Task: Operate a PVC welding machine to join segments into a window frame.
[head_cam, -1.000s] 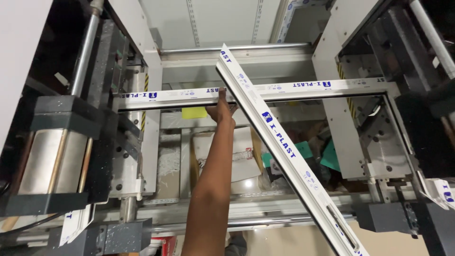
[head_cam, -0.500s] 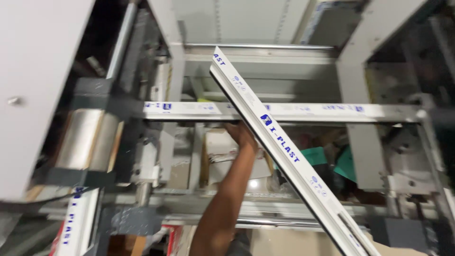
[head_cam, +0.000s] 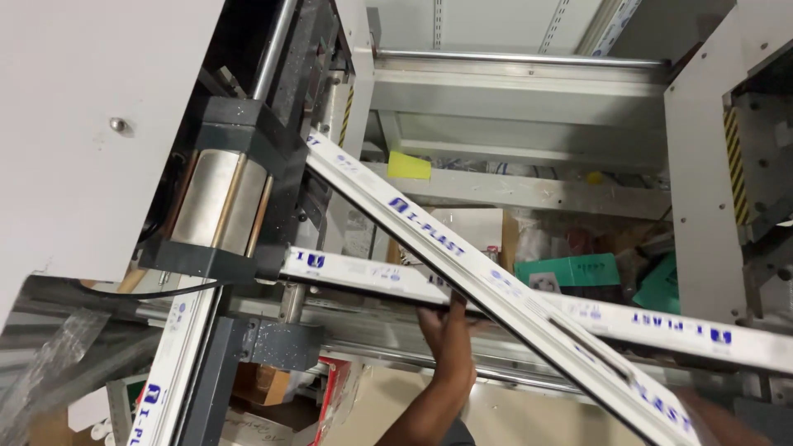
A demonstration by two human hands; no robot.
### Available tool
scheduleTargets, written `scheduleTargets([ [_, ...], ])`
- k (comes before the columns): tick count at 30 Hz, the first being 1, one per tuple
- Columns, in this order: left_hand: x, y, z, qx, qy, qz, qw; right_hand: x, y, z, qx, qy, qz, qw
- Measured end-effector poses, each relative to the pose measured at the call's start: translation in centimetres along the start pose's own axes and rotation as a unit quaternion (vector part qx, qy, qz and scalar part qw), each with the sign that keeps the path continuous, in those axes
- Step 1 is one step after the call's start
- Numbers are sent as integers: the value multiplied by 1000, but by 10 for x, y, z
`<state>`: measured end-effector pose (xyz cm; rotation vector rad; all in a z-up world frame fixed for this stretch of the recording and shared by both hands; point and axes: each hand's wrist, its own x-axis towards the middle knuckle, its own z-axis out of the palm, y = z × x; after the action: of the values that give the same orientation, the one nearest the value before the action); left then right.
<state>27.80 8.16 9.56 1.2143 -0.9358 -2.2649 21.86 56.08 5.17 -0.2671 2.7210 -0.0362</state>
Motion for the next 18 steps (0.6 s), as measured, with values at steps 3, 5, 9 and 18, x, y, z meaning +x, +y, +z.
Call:
scheduleTargets([
  [3, -20, 3, -18, 10, 3, -34, 999, 4, -137, -79, 5, 4, 10, 1000],
  [5, -28, -5, -31, 31, 4, -40, 999, -8, -224, -122, 8, 6, 18, 1000],
  [9, -36, -17, -55, 38, -6, -51, 998, 21, -295, -179, 66, -85, 46, 993],
  [18, -54, -6, -64, 107, 60, -51, 991, 113, -287, -167, 154, -30, -91, 983],
])
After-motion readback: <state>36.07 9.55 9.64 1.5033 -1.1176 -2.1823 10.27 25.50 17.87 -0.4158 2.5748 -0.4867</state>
